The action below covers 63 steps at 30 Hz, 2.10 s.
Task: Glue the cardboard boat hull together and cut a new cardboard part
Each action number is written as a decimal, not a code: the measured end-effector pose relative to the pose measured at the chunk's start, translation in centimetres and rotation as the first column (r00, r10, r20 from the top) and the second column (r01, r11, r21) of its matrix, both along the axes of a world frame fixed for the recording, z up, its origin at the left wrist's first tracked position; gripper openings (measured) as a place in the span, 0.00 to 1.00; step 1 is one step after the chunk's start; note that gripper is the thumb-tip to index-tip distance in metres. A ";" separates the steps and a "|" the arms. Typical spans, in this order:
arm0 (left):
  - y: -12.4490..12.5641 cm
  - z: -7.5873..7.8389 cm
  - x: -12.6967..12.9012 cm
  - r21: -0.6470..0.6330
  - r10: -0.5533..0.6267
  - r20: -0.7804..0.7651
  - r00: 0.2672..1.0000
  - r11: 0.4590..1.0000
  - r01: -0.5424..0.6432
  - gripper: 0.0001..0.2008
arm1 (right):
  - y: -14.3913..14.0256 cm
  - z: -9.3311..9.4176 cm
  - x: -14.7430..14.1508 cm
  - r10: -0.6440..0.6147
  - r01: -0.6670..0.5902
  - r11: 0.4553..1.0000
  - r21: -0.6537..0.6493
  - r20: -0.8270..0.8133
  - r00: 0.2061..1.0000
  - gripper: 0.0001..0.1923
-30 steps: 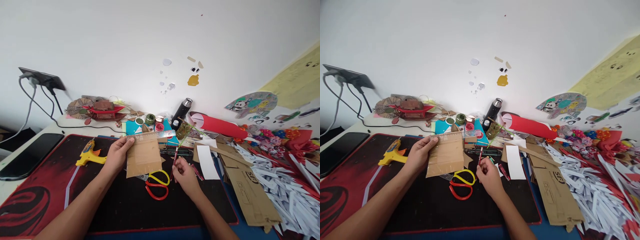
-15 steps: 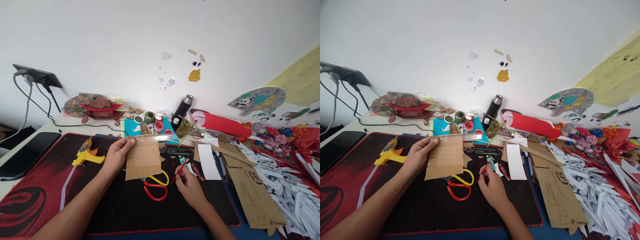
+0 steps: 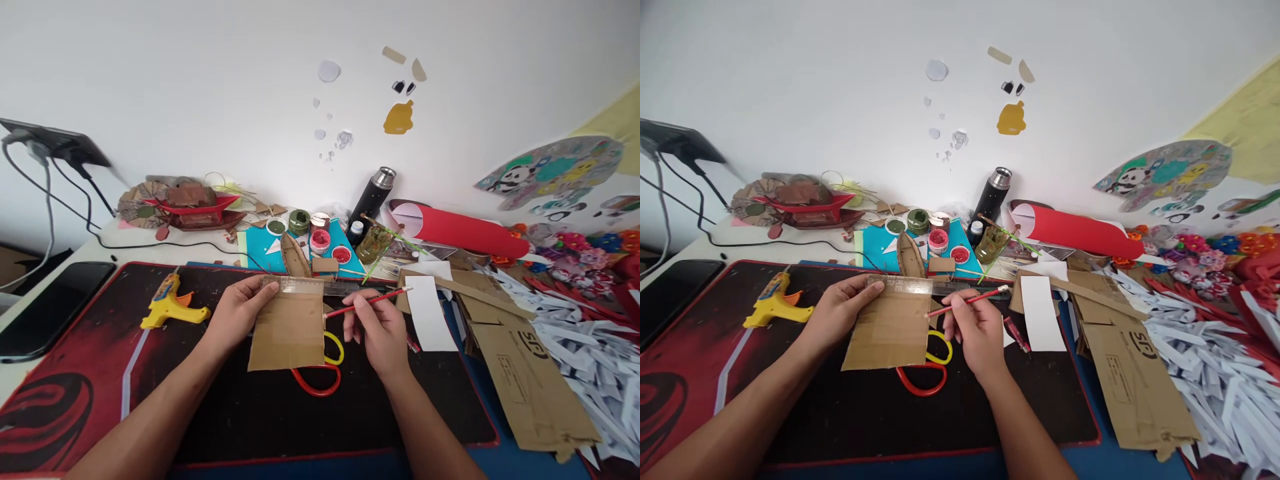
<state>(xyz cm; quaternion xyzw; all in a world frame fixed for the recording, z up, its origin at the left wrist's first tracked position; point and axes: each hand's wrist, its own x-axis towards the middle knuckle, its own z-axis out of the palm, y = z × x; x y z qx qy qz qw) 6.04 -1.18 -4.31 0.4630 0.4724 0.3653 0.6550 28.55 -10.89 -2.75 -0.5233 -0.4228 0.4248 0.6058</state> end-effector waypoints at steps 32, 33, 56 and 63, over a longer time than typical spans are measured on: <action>-1.0 0.5 0.3 0.028 0.010 -0.114 0.993 1.000 -0.007 0.24 | 2.2 -0.9 -1.1 -0.085 0.044 0.988 0.145 0.285 0.955 0.16; -1.0 0.5 0.2 0.029 0.008 -0.108 0.994 1.000 -0.005 0.23 | 2.3 -1.0 -1.1 -0.089 0.049 0.988 0.146 0.281 0.956 0.16; -1.0 0.6 0.1 0.019 -0.030 -0.069 0.997 0.999 0.032 0.21 | 2.3 -1.4 -1.0 -0.072 0.034 0.989 0.145 0.267 0.961 0.14; -1.1 0.5 0.1 0.019 -0.036 -0.040 0.999 0.999 0.037 0.20 | 2.3 -1.5 -1.1 -0.076 0.039 0.989 0.143 0.269 0.960 0.14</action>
